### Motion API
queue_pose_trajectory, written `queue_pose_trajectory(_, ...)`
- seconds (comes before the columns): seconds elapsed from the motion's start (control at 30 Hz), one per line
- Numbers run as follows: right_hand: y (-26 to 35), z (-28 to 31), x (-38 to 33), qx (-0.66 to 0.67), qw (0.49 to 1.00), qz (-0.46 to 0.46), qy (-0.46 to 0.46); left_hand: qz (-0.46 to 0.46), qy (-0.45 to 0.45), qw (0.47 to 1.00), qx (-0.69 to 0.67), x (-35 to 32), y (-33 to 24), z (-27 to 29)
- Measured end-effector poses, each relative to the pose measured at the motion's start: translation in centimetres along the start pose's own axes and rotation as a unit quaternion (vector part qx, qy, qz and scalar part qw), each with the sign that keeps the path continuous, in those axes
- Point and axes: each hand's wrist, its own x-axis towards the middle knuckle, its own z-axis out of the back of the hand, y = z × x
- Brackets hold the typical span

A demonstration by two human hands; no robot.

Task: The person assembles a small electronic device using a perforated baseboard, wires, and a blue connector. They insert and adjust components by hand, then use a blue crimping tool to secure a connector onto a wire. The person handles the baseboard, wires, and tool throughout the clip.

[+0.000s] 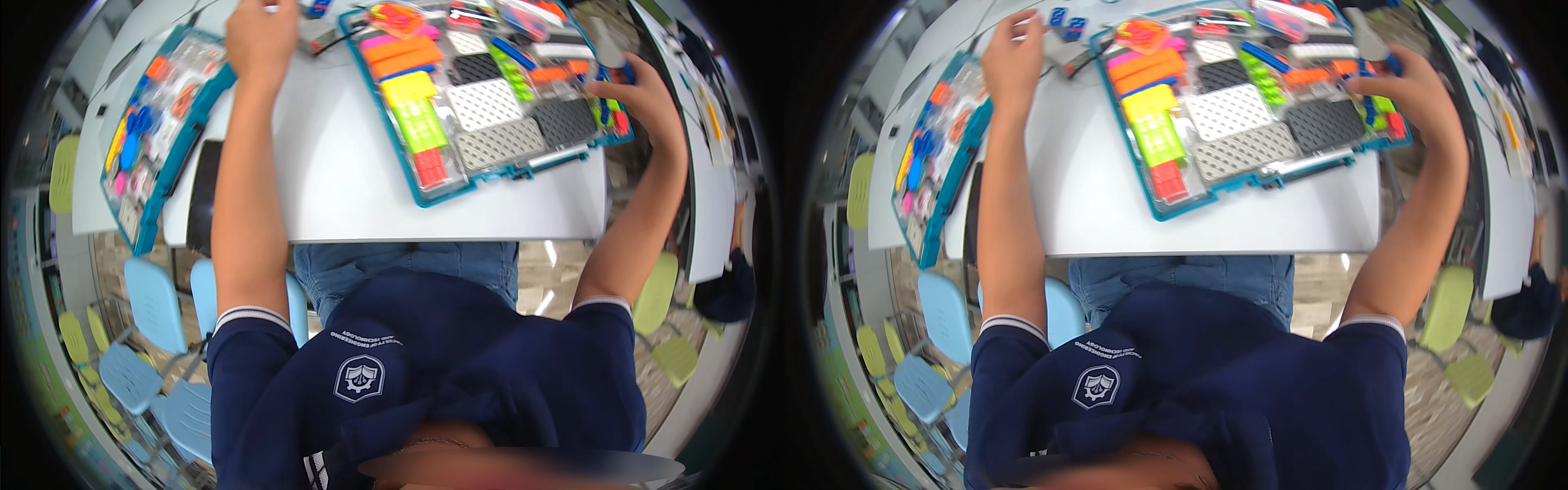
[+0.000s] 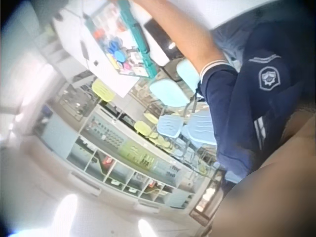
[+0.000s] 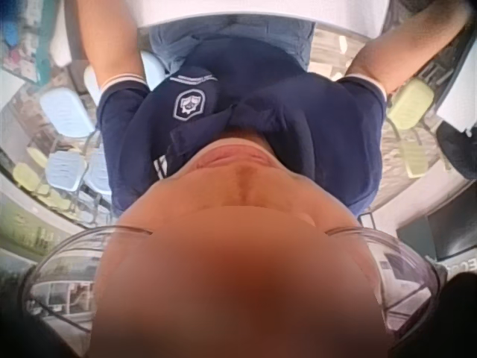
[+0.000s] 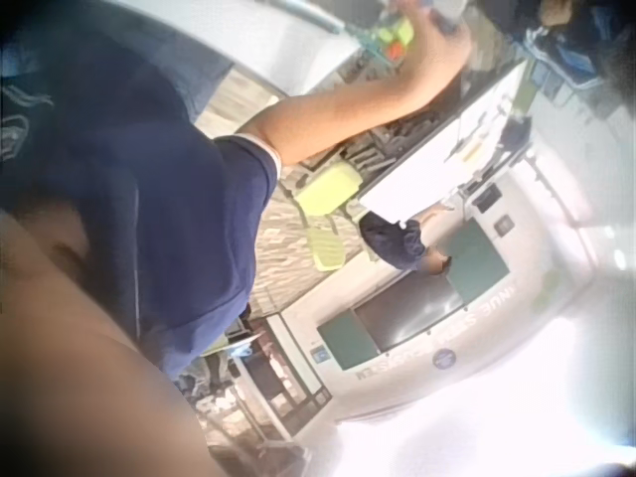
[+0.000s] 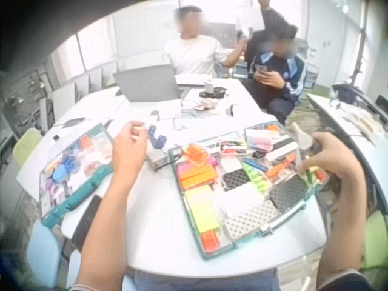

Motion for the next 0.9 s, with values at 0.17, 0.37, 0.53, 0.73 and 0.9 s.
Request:
queue_pose_trajectory(0.17, 1.7, 0.2, 2.5, 0.340, 0.938, -0.050, 0.037, 0.083, 0.043, 0.996, 0.002, -0.1, 0.1, -0.2)
queue_pose_trajectory(0.37, 2.2, -4.2, 5.9, 0.516, 0.846, 0.035, 0.129, 0.079, 0.053, 0.990, 0.103, 0.4, 1.7, 0.3)
queue_pose_trajectory(0.53, 2.2, -6.9, 5.8, 0.582, 0.800, -0.008, 0.147, 0.171, 0.219, 0.933, 0.228, 0.3, 1.8, 0.4)
queue_pose_trajectory(0.73, 0.1, -6.8, 5.8, 0.629, 0.762, 0.009, 0.155, -0.128, 0.016, 0.983, 0.128, -0.4, 3.2, -1.9)
queue_pose_trajectory(0.9, 0.2, -7.1, 5.8, 0.633, 0.753, -0.011, 0.178, -0.171, 0.041, 0.977, 0.122, -0.8, 4.5, -3.8)
